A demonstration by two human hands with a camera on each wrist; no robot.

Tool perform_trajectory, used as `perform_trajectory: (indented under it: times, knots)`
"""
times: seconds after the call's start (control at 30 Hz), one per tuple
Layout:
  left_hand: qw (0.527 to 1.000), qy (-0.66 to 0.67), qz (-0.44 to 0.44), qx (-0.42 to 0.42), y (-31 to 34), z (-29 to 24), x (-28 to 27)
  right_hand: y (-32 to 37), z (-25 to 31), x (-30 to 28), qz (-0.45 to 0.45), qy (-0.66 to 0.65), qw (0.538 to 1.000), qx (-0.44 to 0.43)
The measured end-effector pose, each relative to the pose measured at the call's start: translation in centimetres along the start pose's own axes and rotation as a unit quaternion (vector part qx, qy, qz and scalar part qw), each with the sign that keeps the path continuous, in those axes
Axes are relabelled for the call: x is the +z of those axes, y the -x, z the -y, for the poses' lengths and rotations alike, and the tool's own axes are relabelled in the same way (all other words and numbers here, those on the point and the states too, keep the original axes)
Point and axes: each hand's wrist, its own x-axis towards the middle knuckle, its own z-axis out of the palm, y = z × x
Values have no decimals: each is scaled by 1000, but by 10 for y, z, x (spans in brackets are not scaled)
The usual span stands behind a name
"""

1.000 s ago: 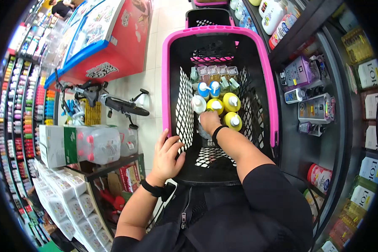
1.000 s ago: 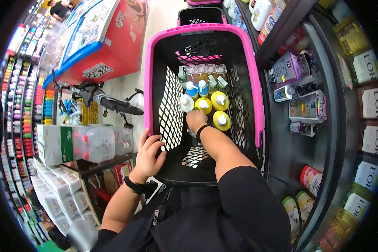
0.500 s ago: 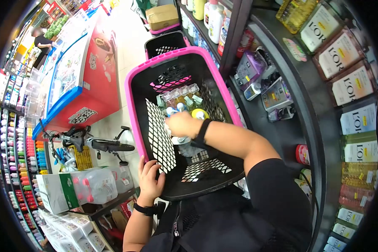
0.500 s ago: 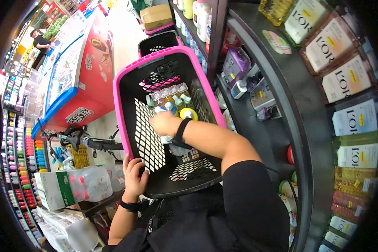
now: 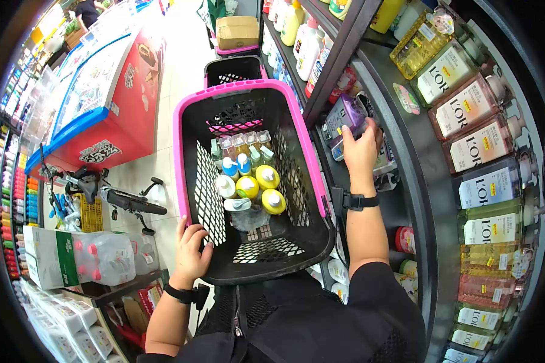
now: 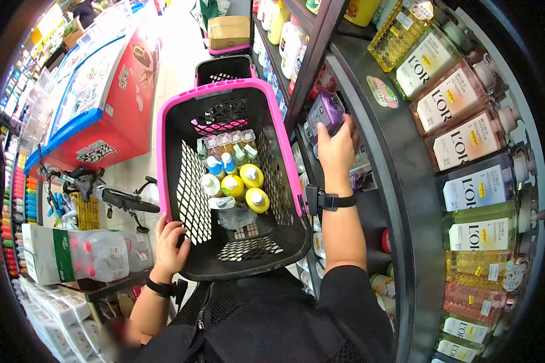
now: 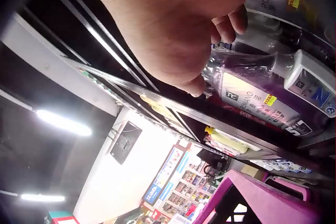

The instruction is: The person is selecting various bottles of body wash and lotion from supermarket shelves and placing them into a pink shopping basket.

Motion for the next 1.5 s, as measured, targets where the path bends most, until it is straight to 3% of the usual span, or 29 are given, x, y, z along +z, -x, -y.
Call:
perform_trajectory:
  times: [0.03, 0.07, 0.3, 0.47, 0.57, 0.63, 0.77, 0.9, 1.0, 1.07, 1.13, 1.17, 1.23, 1.27, 1.3, 1.33, 1.37, 1.43, 1.5]
  knots:
    - [1000, 0, 0, 0, 0, 1, 0, 0, -1, 1, -4, 32, 999, 24]
    - [1000, 0, -1, 0, 0, 1, 1, -2, -6, 7, -44, 37, 998, -8]
    - [1000, -7, -10, -12, 3, -3, 0, -19, -22, 34, 73, -3, 988, 133]
    - [1000, -11, -24, -6, 3, -2, 2, -33, -39, 44, 103, -24, 985, 140]
    - [1000, -2, -25, -1, 3, -1, 2, -36, -27, 31, 140, -24, 982, 125]
    - [1000, -5, -25, 1, 3, -1, 1, -26, -31, 37, 86, -12, 993, 84]
    - [999, -16, -28, 0, 4, -1, 2, -7, 2, -8, 102, -73, 990, 61]
    - [1000, -12, -15, -5, 4, 2, 2, 0, 23, -51, 66, -91, 991, -73]
    - [1000, -18, -7, -5, 2, 0, 2, 4, 51, -88, 104, -82, 986, -105]
    - [999, -33, 25, -2, 0, 2, -2, 4, 59, -95, 132, -141, 975, -114]
    - [994, -62, 83, -40, -8, -13, -26, 12, 89, -113, 157, -188, 958, -149]
    - [990, -55, 113, -65, -27, -21, -40, 13, 104, -122, 211, -236, 939, -135]
    - [997, 24, 70, -36, -42, -26, -49, 18, 113, -115, 294, -341, 885, -122]
    - [988, 126, 75, -41, -50, -34, -56, 23, 120, -111, 334, -366, 859, -129]
    - [970, 227, 77, -41, -57, -42, -59, 26, 128, -106, 370, -390, 832, -137]
    - [956, 284, 68, -32, -61, -48, -58, 25, 138, -108, 424, -330, 821, -192]
    - [933, 354, 50, -33, -62, -53, -51, 35, 154, -110, 486, -422, 759, -101]
    - [872, 488, 17, -34, -66, -65, -40, 58, 161, -94, 543, -451, 705, -74]
    - [848, 523, 63, -54, -64, -66, -49, 80, 167, -80, 521, -453, 705, -164]
